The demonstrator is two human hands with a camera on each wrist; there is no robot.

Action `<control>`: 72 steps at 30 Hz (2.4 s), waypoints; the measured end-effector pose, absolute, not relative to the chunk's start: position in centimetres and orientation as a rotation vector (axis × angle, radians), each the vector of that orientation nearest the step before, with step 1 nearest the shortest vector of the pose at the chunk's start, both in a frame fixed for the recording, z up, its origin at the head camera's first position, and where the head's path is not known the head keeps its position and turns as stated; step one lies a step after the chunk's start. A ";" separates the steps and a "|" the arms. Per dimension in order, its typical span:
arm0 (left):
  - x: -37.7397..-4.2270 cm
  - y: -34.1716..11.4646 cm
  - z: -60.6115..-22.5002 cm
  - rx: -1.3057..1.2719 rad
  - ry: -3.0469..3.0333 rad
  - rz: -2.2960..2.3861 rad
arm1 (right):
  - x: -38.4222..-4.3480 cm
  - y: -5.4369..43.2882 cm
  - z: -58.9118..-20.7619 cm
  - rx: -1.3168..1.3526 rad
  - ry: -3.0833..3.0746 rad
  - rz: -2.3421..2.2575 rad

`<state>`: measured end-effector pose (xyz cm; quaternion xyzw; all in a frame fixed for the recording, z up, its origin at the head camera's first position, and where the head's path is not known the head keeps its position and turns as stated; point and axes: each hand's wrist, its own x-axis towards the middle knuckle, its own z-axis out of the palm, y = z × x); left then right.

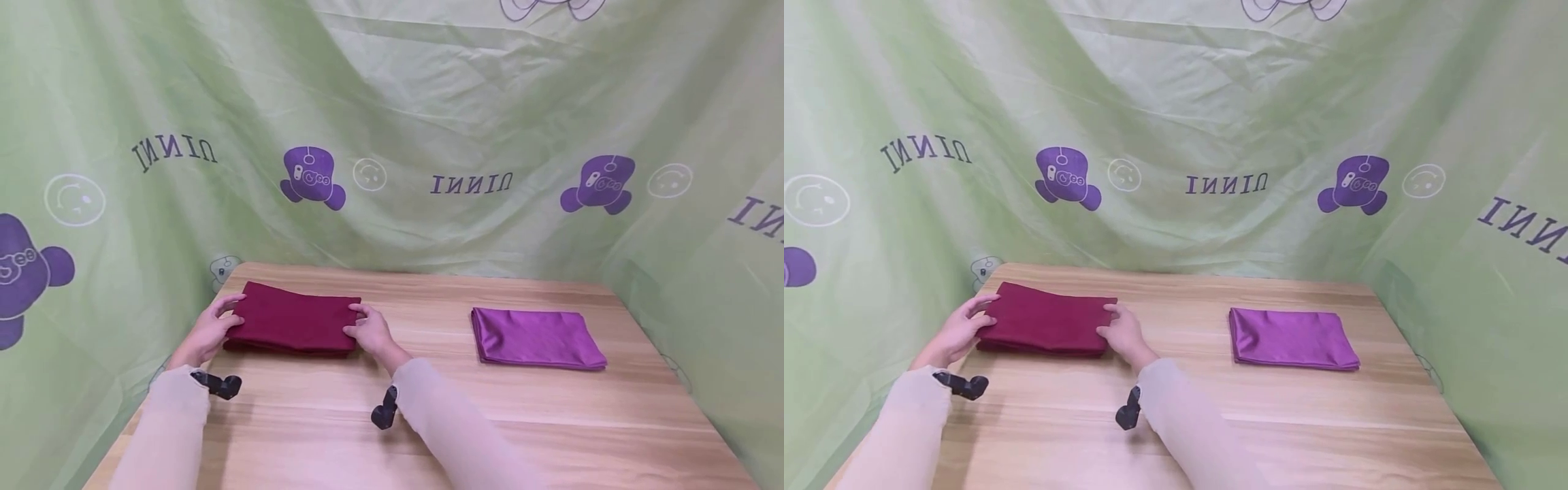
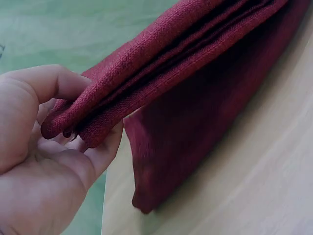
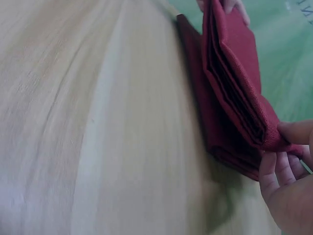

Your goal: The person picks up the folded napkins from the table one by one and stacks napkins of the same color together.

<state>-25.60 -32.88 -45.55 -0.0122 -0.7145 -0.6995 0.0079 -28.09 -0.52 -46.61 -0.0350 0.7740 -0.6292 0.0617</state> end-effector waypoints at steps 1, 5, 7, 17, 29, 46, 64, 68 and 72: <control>-25.6 -33.0 -45.6 -0.031 -2.236 -2.172 | -28.1 -0.8 -46.7 -0.104 2.331 -1.908; -25.5 -33.5 -45.9 0.015 -2.282 -2.101 | -28.0 -1.6 -46.9 -0.109 2.315 -1.918; -25.5 -33.6 -46.1 0.031 -2.323 -2.046 | -27.9 -1.9 -47.1 -0.118 2.319 -1.913; -25.8 -33.6 -47.0 0.017 -2.480 -1.765 | -27.7 -1.9 -48.2 -0.087 2.430 -1.821; -25.4 -33.6 -47.4 0.140 -2.768 -1.433 | -28.1 -2.0 -48.9 -0.201 2.593 -1.569; -25.3 -33.5 -48.0 0.196 -2.746 -1.480 | -28.4 -1.9 -48.8 -0.305 2.719 -1.325; -25.6 -33.1 -47.5 0.204 -2.743 -1.354 | -28.0 0.0 -48.5 -0.256 2.507 -1.615; -25.4 -31.5 -46.1 0.245 -2.637 -1.143 | -27.9 3.1 -47.5 -0.202 2.294 -1.824; -25.8 -27.8 -44.6 0.155 -2.565 -1.031 | -27.9 6.5 -46.4 -0.238 2.405 -1.760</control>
